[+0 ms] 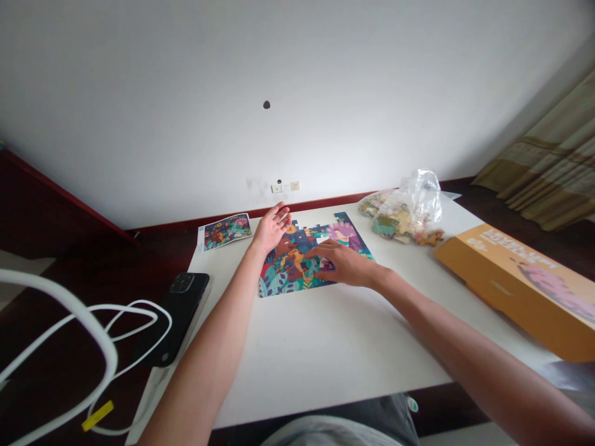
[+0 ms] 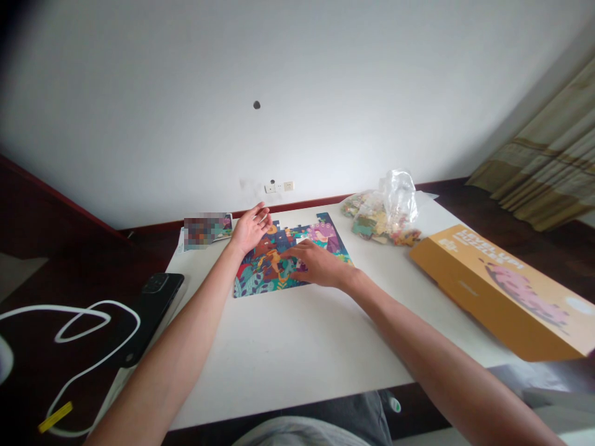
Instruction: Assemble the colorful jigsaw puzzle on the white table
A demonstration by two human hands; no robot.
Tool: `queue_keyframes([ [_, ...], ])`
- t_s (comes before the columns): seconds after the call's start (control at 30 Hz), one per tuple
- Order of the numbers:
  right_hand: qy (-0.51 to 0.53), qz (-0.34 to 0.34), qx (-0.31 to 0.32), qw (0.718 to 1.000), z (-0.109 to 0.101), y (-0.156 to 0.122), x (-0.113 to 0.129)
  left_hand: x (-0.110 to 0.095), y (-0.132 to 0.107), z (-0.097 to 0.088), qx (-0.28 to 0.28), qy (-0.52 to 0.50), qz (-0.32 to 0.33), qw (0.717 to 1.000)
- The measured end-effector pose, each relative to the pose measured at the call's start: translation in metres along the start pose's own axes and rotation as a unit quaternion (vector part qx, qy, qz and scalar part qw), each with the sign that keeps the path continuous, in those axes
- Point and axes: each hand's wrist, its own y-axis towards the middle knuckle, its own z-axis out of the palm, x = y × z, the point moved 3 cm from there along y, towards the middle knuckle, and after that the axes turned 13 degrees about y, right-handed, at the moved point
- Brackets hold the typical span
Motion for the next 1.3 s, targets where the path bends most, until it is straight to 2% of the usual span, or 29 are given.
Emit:
queue_keyframes([
  [0.2, -0.005, -0.002, -0.024, 1.000, -0.003, 0.000, 0.002, 0.000, 0.000, -0.001, 0.002, 0.000, 0.000, 1.000],
  [0.33, -0.026, 0.005, -0.107, 0.994, -0.017, -0.001, -0.007, 0.000, -0.001, 0.000, 0.008, 0.007, 0.005, 1.000],
  [0.47, -0.035, 0.029, -0.185, 0.982, -0.029, -0.002, -0.031, 0.000, -0.001, 0.000, 0.015, 0.014, 0.006, 1.000],
  [0.57, -0.037, 0.059, -0.178, 0.982, -0.030, -0.002, -0.048, 0.000, -0.001, 0.000, 0.015, 0.009, 0.004, 1.000],
  [0.67, -0.049, 0.047, -0.153, 0.986, -0.027, -0.001, -0.057, 0.000, -0.001, -0.001, 0.015, 0.006, 0.007, 1.000],
  [0.8, -0.060, 0.015, -0.152, 0.986, -0.026, -0.001, -0.061, 0.001, -0.001, -0.001, 0.016, 0.008, 0.007, 1.000],
  [1.3, -0.061, -0.010, -0.139, 0.988, -0.023, -0.002, -0.067, 0.000, 0.000, -0.001, 0.017, 0.014, 0.009, 1.000],
])
